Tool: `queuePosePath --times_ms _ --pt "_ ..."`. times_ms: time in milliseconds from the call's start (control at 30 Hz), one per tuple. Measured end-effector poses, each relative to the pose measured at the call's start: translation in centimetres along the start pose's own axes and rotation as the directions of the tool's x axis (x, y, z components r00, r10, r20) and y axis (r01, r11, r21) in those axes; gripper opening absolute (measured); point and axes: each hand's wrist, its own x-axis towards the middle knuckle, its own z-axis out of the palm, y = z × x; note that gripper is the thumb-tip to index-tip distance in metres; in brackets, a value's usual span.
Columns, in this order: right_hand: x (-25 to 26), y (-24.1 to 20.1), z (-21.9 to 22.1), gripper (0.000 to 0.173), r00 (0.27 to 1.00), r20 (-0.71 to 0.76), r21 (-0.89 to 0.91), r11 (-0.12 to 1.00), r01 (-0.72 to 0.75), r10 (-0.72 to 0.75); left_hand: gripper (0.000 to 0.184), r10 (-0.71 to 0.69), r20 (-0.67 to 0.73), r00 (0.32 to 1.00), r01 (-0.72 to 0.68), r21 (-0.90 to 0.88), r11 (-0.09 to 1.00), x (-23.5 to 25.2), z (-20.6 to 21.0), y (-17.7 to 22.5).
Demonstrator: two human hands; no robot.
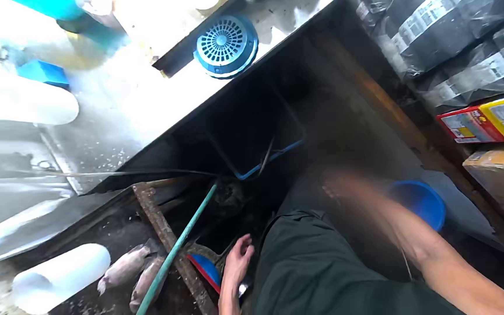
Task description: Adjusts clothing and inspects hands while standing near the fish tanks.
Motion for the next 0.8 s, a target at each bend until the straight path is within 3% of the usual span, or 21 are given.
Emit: queuePosePath --times_ms 100,300,400,500,600,667,733,767,800 --pt "-0.5 -1.1 1.2 0.073 0.996 -0.039 -0.122 0.99 0.075 -0.081 0.046 0.066 0.052 0.996 -0.069 0.044 0.997 1.9 -1.2 4.8" --pt "-1.2 -2.7 3.6 0.074 0.974 0.064 -0.358 0.906 0.224 -0.215 0.046 0.167 0.239 0.956 -0.188 0.065 0.98 4.2 1.0 7.8" --pt "-2.2 -3.3 5.8 0.083 0.964 0.109 -0.656 0.711 0.254 -0.244 0.042 0.218 0.333 0.917 -0.274 0.131 0.953 5.1 2.4 10.1" --pt "-1.9 -3.8 7.5 0.09 0.941 0.166 -0.886 0.374 0.273 -0.294 0.022 0.367 0.312 0.876 -0.424 0.135 0.896 4.1 2.2 12.0" --pt "-2.0 -3.6 8.5 0.087 0.935 0.154 -0.954 0.198 0.225 -0.319 0.02 0.674 0.217 0.706 -0.619 -0.273 0.736 -0.5 -1.0 13.9" --pt "-2.3 -3.5 8.8 0.084 0.937 0.157 -0.957 0.185 0.222 -0.313 0.027 0.797 0.234 0.557 -0.625 -0.515 0.587 -4.5 -3.8 15.1" --pt "-2.2 -3.7 8.9 0.081 0.93 0.209 -0.93 0.234 0.285 -0.301 0.031 0.831 0.31 0.462 -0.579 -0.605 0.547 -7.2 -5.8 14.6" --pt "-2.1 -3.8 9.0 0.079 0.923 0.239 -0.901 0.285 0.327 -0.303 0.03 0.809 0.356 0.469 -0.551 -0.598 0.582 -7.8 -6.4 13.5" --pt "-2.1 -3.9 9.1 0.077 0.917 0.254 -0.867 0.348 0.356 -0.307 0.028 0.764 0.386 0.517 -0.524 -0.563 0.639 -8.2 -6.5 12.1"
